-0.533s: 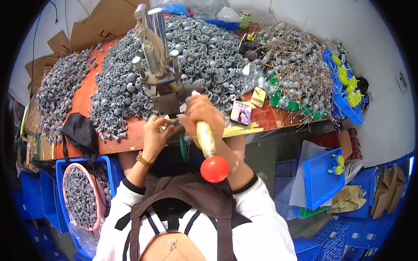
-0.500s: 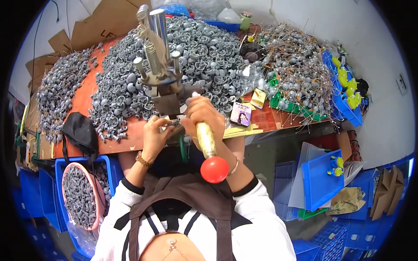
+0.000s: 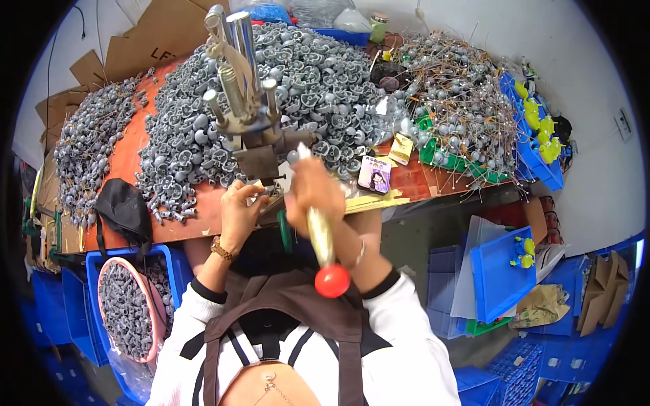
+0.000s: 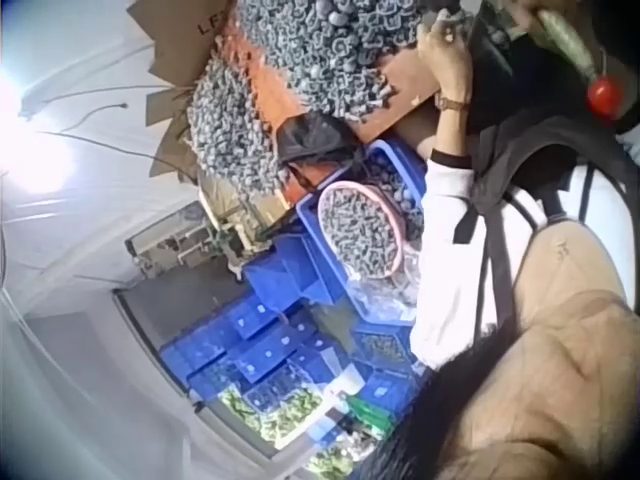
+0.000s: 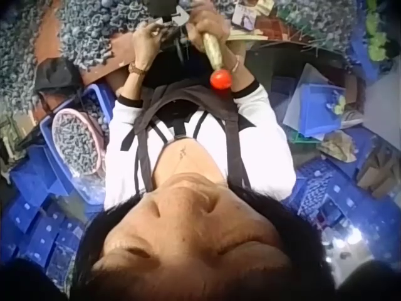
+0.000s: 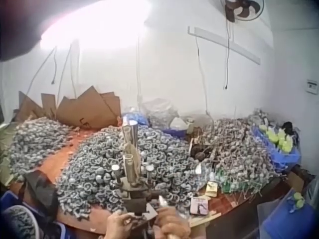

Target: Assemble small metal components using a manual hand-operated press machine.

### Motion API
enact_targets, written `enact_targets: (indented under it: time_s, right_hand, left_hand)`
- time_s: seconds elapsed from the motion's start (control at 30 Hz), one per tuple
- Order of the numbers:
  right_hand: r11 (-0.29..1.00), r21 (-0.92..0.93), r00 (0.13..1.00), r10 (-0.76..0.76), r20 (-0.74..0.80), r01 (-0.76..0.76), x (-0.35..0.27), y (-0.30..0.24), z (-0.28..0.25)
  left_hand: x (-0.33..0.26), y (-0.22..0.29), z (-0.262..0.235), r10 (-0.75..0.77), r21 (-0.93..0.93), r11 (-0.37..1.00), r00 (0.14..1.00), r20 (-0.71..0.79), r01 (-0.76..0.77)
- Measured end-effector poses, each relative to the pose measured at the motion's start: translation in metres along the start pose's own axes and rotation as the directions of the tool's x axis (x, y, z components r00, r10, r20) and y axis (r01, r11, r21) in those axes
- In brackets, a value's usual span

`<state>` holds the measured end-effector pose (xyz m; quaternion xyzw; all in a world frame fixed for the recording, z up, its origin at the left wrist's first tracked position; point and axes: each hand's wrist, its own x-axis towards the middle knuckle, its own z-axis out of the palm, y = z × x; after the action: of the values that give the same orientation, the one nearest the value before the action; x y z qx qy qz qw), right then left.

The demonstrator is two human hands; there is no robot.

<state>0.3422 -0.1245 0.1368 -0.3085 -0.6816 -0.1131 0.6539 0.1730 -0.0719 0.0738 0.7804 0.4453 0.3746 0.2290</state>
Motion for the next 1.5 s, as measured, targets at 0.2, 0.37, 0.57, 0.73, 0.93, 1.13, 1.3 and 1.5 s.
enact_targets:
  time_s: [0.2,0.37,0.57,0.73,0.93,1.13,1.3,1.5]
  right_hand:
    - [0.997,-0.005,0.972,0.077,0.223,-0.078,0.006,-0.001,-0.022]
    - [0.811,0.224,0.811,0.573,-0.116,-0.541,0.016,0.037,-0.060]
    - [0.425,0.543,0.128,0.857,-0.500,-0.724,-0.084,0.163,-0.140]
    - [0.288,0.590,-0.032,0.882,-0.471,-0.755,-0.070,0.209,-0.157]
    - [0.389,0.546,0.116,0.876,-0.468,-0.742,-0.053,0.193,-0.140]
    - [0.658,0.176,0.622,0.752,-0.220,-0.732,-0.027,0.092,-0.071]
    - [0.526,0.442,0.557,0.828,-0.069,-0.726,-0.012,0.036,-0.053]
    - [0.447,0.588,0.569,0.822,0.028,-0.674,-0.007,0.005,-0.054]
  left_hand:
    - [-0.003,0.005,-0.010,0.110,0.173,0.979,0.994,-0.017,-0.106]
    - [-0.028,0.006,-0.028,0.233,-0.061,0.972,0.970,0.072,-0.229]
    - [-0.098,-0.019,-0.087,-0.166,-0.433,0.760,0.789,0.592,0.485]
    - [-0.131,-0.066,-0.047,-0.321,-0.295,0.815,0.812,0.487,0.499]
    - [-0.094,-0.042,-0.046,-0.032,-0.041,0.999,0.998,-0.049,0.030]
    - [-0.004,-0.081,-0.056,0.077,0.323,0.946,0.969,-0.236,0.003]
    - [0.044,-0.076,-0.031,0.168,0.277,0.955,0.960,-0.223,-0.103]
    - [0.063,-0.081,-0.023,0.233,0.375,0.910,0.966,-0.113,-0.176]
